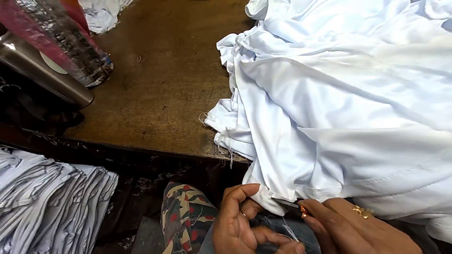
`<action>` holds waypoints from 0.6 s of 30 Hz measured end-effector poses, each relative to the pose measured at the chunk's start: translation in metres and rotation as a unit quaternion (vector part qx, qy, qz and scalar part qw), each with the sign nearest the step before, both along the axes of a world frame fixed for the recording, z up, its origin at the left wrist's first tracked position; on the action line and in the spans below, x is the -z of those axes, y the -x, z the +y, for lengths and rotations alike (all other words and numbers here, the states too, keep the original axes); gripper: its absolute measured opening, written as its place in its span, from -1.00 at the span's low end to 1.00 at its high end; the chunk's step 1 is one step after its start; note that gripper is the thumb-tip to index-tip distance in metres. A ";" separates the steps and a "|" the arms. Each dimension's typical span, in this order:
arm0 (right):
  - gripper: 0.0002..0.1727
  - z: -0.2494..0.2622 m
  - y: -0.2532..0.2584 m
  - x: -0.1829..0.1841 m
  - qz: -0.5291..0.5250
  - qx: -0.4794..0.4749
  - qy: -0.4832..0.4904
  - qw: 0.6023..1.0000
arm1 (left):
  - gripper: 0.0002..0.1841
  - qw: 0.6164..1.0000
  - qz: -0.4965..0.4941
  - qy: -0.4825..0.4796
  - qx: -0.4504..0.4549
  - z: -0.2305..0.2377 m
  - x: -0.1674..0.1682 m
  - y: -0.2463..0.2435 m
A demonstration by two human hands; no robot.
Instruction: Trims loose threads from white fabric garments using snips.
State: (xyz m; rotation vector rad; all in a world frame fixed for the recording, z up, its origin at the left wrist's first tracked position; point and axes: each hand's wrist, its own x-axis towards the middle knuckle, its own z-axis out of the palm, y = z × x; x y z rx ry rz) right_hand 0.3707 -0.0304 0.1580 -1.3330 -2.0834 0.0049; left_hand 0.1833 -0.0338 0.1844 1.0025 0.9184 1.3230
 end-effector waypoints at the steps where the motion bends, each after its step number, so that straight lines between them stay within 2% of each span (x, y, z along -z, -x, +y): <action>1: -0.57 0.002 -0.002 0.000 0.039 -0.007 0.022 0.999 | -0.18 1.000 0.000 -0.005 0.004 0.000 0.000 0.001; 5: -0.49 0.005 -0.011 0.001 0.224 -0.090 0.119 0.963 | -0.07 0.999 0.008 -0.026 0.027 0.000 -0.005 0.007; 8: -0.50 0.008 -0.002 0.001 0.212 -0.079 0.103 0.969 | -0.07 0.998 0.011 -0.048 0.039 0.000 -0.011 0.009; 10: -0.70 0.014 0.004 0.004 0.206 -0.059 0.075 0.974 | -0.17 0.996 0.032 -0.067 0.041 0.000 -0.015 0.009; 12: -0.83 0.020 0.002 0.003 0.253 -0.070 0.063 0.963 | -0.30 0.992 0.084 -0.097 0.017 0.003 -0.016 0.009; 15: -0.83 0.024 -0.010 -0.005 0.307 -0.099 0.091 0.942 | -0.46 0.979 0.152 -0.131 -0.027 0.010 -0.018 0.008; 17: -0.82 0.021 -0.015 -0.009 0.300 -0.099 0.087 0.945 | -0.47 0.983 0.137 -0.124 -0.015 0.014 -0.025 0.008; 18: -0.74 0.019 -0.014 -0.010 0.291 -0.099 0.079 0.948 | -0.45 0.987 0.116 -0.114 0.001 0.015 -0.030 0.008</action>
